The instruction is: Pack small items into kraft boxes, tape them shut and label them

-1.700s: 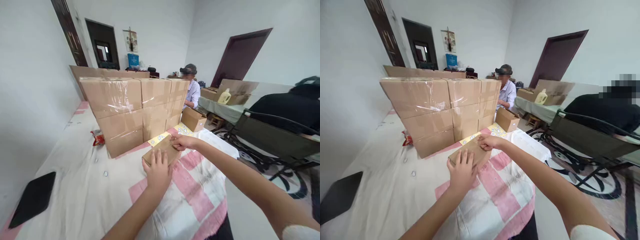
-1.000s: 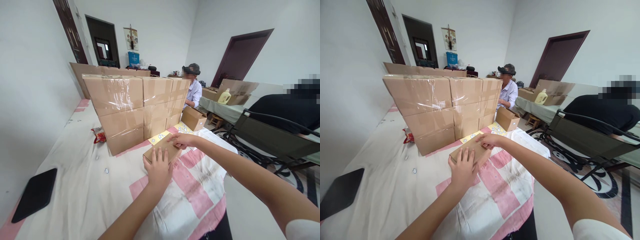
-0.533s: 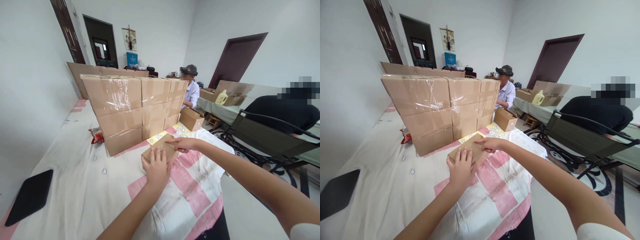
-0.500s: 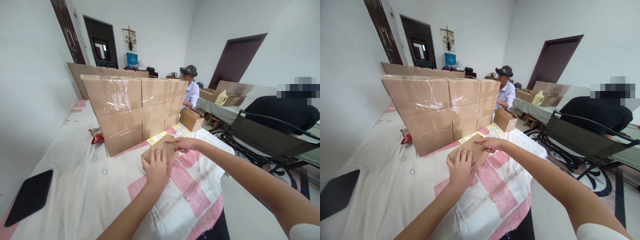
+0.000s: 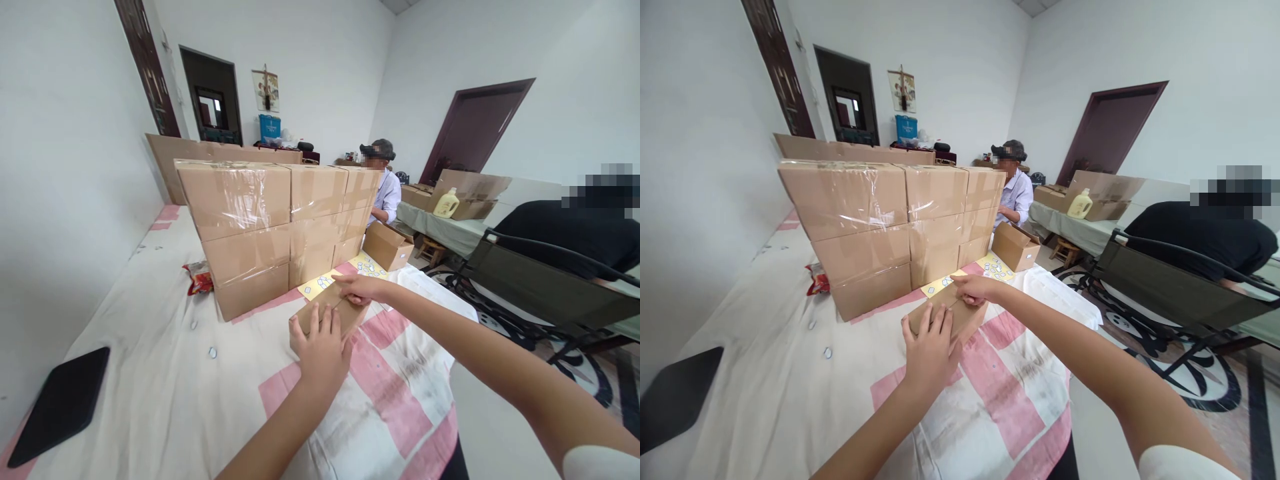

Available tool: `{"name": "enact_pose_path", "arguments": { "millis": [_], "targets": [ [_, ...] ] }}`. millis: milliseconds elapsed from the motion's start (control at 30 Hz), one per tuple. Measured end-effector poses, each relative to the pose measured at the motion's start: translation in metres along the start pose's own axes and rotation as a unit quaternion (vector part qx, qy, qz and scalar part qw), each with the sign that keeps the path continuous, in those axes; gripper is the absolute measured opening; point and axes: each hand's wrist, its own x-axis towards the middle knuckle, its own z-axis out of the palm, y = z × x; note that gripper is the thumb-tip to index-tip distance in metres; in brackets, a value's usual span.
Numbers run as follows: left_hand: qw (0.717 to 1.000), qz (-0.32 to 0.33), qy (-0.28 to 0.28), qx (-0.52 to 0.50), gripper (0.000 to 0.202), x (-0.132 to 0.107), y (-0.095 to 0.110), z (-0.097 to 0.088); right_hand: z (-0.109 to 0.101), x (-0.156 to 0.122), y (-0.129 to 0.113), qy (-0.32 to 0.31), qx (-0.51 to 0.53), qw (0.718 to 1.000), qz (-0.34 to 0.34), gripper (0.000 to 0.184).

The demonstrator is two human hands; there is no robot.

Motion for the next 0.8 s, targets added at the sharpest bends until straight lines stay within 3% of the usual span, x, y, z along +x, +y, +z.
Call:
{"name": "enact_pose_path", "arguments": {
  "millis": [233, 500, 800],
  "targets": [
    [1.0, 0.001, 0.006, -0.012, 0.053, -0.006, 0.008, 0.01, 0.003, 0.006, 0.005, 0.031, -0.055, 0.997, 0.046, 0.078],
    [0.998, -0.003, -0.016, -0.064, 0.059, -0.006, 0.004, 0.003, 0.016, -0.005, -0.003, 0.11, -0.095, 0.985, 0.097, 0.075],
    [0.994, 0.01, -0.031, -0.105, 0.055, -0.001, -0.005, 0.001, 0.014, -0.021, 0.002, 0.115, -0.078, 0.979, 0.148, 0.085]
  ]
}}
